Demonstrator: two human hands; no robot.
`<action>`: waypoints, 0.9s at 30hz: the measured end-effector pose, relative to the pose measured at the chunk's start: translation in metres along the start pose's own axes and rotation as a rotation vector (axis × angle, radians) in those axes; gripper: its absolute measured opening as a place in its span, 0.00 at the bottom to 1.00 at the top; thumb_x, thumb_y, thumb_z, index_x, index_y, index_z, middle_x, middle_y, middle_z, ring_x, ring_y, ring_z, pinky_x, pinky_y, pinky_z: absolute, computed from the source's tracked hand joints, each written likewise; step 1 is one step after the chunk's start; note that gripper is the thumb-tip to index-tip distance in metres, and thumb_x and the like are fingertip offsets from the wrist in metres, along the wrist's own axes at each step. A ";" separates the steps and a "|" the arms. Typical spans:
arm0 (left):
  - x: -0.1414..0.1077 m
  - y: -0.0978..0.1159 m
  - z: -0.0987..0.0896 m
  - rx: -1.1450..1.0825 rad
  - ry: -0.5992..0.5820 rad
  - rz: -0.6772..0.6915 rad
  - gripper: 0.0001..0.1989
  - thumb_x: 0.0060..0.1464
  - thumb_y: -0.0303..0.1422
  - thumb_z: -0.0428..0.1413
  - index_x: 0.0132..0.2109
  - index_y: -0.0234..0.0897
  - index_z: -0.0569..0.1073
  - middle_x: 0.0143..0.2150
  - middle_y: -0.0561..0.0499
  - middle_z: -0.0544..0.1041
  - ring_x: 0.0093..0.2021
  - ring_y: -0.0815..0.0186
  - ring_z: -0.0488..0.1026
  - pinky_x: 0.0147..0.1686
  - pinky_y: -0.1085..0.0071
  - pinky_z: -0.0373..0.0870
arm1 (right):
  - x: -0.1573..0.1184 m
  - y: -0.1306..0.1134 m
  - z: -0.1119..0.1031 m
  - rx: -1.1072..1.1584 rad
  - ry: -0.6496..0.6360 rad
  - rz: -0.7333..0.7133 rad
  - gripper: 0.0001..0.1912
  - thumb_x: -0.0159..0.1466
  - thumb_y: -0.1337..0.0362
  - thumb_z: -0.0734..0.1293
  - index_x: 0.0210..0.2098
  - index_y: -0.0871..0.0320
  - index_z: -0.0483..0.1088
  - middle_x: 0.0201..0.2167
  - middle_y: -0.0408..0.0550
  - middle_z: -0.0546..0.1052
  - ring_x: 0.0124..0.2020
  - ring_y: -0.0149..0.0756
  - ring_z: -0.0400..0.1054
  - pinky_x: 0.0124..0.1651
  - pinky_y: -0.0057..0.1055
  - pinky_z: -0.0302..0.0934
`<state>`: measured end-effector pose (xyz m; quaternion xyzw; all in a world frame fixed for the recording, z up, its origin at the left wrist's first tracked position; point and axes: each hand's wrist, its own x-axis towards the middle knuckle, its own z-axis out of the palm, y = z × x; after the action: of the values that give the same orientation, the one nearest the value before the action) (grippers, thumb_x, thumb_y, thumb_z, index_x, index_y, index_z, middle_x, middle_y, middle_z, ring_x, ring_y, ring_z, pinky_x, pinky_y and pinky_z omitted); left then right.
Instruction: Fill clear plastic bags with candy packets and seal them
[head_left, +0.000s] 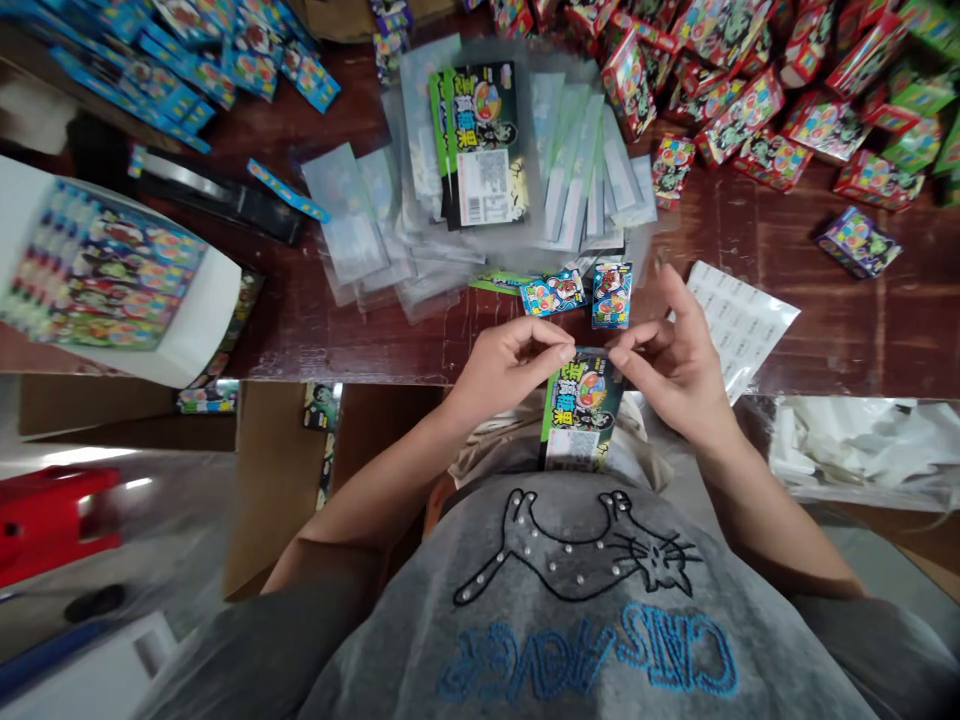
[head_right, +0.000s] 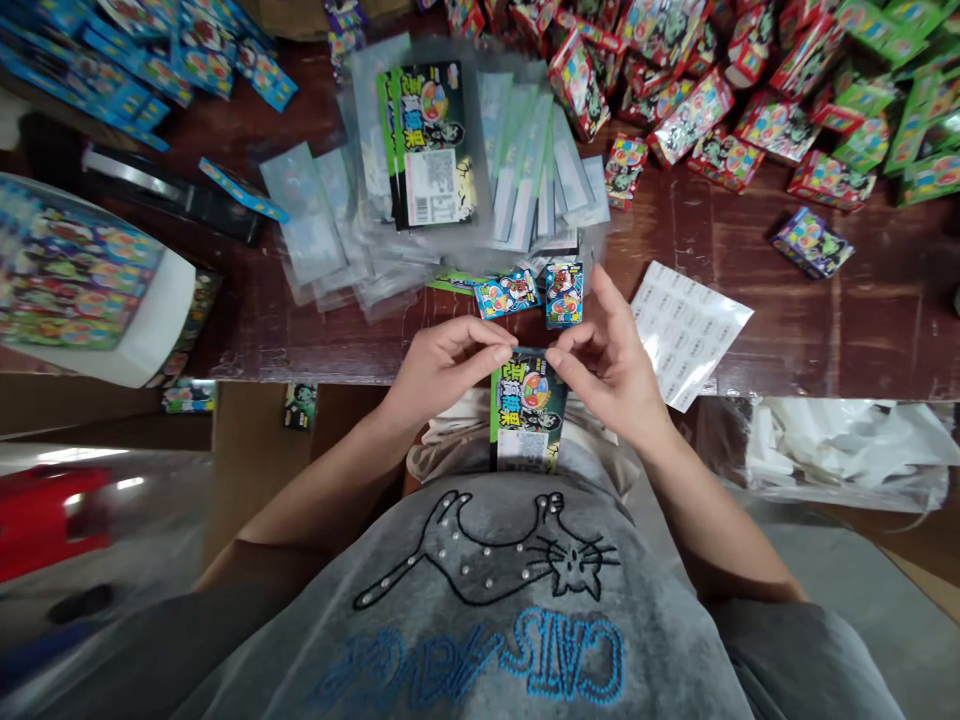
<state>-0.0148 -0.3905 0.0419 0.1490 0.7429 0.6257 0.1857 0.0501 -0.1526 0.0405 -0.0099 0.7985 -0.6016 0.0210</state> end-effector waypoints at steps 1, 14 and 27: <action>0.002 0.004 0.000 0.011 0.008 -0.002 0.08 0.63 0.38 0.66 0.39 0.38 0.81 0.41 0.48 0.87 0.41 0.66 0.82 0.44 0.69 0.77 | 0.001 -0.002 0.000 -0.007 0.010 0.008 0.51 0.73 0.43 0.69 0.83 0.35 0.35 0.54 0.50 0.82 0.41 0.43 0.80 0.47 0.46 0.80; 0.003 0.002 -0.008 -0.069 -0.148 0.076 0.11 0.58 0.38 0.71 0.43 0.37 0.83 0.46 0.46 0.87 0.45 0.65 0.84 0.49 0.68 0.80 | -0.001 -0.014 -0.026 0.106 0.002 -0.035 0.33 0.73 0.53 0.73 0.74 0.41 0.64 0.38 0.42 0.82 0.40 0.41 0.80 0.49 0.44 0.78; -0.001 0.010 -0.003 0.008 -0.154 0.131 0.07 0.64 0.35 0.67 0.45 0.37 0.80 0.47 0.46 0.85 0.46 0.65 0.82 0.49 0.67 0.77 | 0.043 -0.043 -0.039 -0.450 -0.353 -0.247 0.14 0.69 0.54 0.76 0.49 0.54 0.75 0.46 0.49 0.74 0.39 0.37 0.71 0.42 0.37 0.68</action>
<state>-0.0154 -0.3916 0.0518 0.2457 0.7176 0.6202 0.2002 0.0045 -0.1289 0.0919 -0.2158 0.8883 -0.3967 0.0835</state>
